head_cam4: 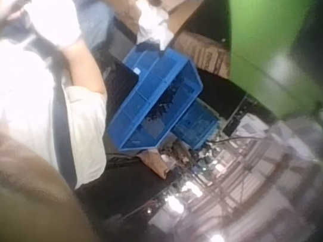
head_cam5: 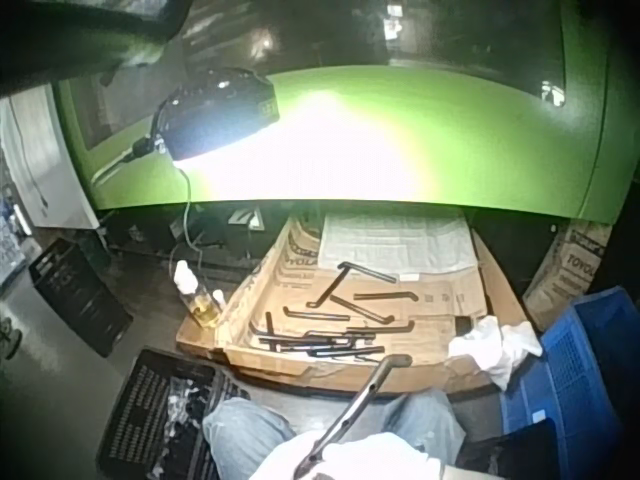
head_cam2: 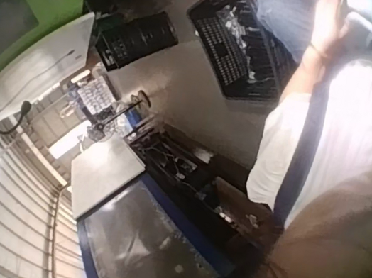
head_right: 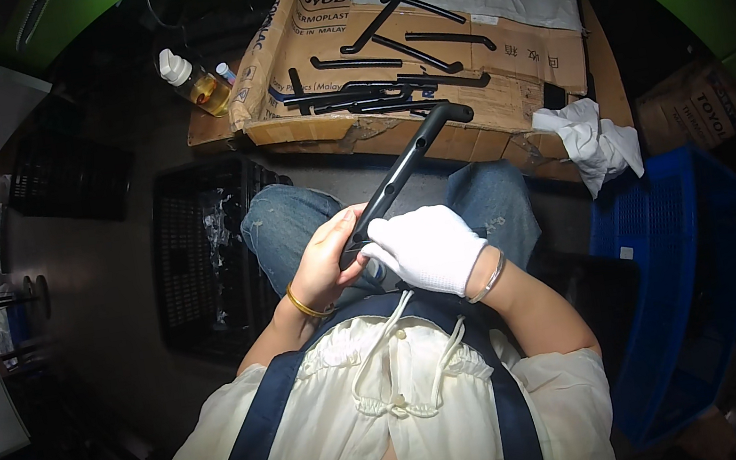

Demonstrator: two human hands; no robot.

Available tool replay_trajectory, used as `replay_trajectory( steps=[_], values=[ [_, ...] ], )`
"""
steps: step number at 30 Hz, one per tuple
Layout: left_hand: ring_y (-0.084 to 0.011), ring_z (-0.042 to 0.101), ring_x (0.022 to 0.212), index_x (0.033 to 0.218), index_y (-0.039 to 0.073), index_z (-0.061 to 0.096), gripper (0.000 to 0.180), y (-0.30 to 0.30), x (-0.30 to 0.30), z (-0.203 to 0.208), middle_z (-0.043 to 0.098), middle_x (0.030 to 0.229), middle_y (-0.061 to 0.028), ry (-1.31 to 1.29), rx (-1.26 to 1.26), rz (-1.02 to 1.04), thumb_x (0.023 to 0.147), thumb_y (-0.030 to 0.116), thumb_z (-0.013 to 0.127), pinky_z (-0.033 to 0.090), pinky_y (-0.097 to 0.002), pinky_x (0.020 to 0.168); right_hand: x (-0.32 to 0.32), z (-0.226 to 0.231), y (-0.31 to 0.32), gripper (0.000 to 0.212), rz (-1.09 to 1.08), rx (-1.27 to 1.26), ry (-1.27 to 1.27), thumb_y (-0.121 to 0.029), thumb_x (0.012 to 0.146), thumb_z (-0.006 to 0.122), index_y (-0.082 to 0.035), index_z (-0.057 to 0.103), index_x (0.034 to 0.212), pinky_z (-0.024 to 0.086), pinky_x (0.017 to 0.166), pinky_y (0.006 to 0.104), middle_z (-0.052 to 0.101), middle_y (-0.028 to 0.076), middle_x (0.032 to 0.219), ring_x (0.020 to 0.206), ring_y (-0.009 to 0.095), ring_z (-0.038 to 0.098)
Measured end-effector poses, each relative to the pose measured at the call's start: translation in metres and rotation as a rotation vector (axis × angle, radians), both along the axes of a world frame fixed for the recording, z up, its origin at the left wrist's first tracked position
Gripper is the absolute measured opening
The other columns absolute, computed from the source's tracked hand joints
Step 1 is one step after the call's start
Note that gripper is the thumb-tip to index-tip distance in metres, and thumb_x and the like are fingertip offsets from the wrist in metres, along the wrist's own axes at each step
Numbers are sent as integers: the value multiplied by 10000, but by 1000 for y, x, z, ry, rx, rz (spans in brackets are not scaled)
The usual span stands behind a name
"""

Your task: Checking and assembling small black metal parts in a factory environment.

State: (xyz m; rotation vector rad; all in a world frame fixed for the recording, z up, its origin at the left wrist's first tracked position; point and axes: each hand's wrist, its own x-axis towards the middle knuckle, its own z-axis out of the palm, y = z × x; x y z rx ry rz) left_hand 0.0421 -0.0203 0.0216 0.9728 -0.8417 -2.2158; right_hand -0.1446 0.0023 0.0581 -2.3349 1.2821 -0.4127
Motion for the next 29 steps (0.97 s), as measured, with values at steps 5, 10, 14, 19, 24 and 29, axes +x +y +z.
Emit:
replay_trajectory(
  steps=[5, 10, 14, 19, 24, 29],
  values=[
    [-30, 313, 375, 1306, 2, 487, 388, -2, 3, -10, 546, 702, -38, 161, 81, 29, 1067, 253, 314, 245, -166, 346, -1, -22, -3, 239, -38, 178, -303, -267, 919, 620, -55, 638, 1028, 528, 628, 365, 682, 137, 820, 709, 294, 677],
    [-24, 319, 399, 1296, 16, 493, 397, 1, -6, -17, 569, 732, -38, 81, -187, 160, 1071, 283, 305, 246, -169, 349, 25, -17, 4, 459, -405, 334, -433, -411, 849, 699, -68, 629, 1146, 558, 666, 355, 713, 119, 817, 731, 268, 712],
    [-43, 316, 407, 1291, 8, 491, 412, -1, -11, -12, 552, 746, -52, 43, -155, 136, 1074, 297, 293, 266, -172, 365, 27, -32, -1, 323, -573, 243, -600, -314, 862, 726, -43, 641, 1016, 504, 583, 315, 649, 75, 701, 613, 170, 640],
    [-48, 346, 413, 1311, 29, 461, 415, 2, -9, -15, 525, 730, -47, 171, -62, 101, 1075, 328, 295, 276, -171, 368, 21, -42, -17, 181, -881, 36, -813, -194, 925, 658, -22, 628, 974, 475, 635, 294, 626, 71, 761, 696, 120, 589],
    [-72, 519, 594, 1315, 14, 451, 344, 9, -18, -29, 571, 826, -26, -118, -453, 234, 1030, 204, 485, 414, -185, 540, 27, -52, -15, 249, -751, 152, -876, -201, 898, 701, 2, 636, 1028, 460, 610, 260, 601, 26, 746, 678, 93, 561],
    [-135, 573, 718, 1296, 26, 481, 470, 19, -17, -34, 621, 872, -41, -525, -833, 216, 899, 169, 688, 474, -252, 689, 17, -38, -20, 268, -729, 669, -1252, -251, 889, 729, -43, 651, 1039, 413, 520, 225, 544, -16, 677, 581, 48, 486]
  ],
)
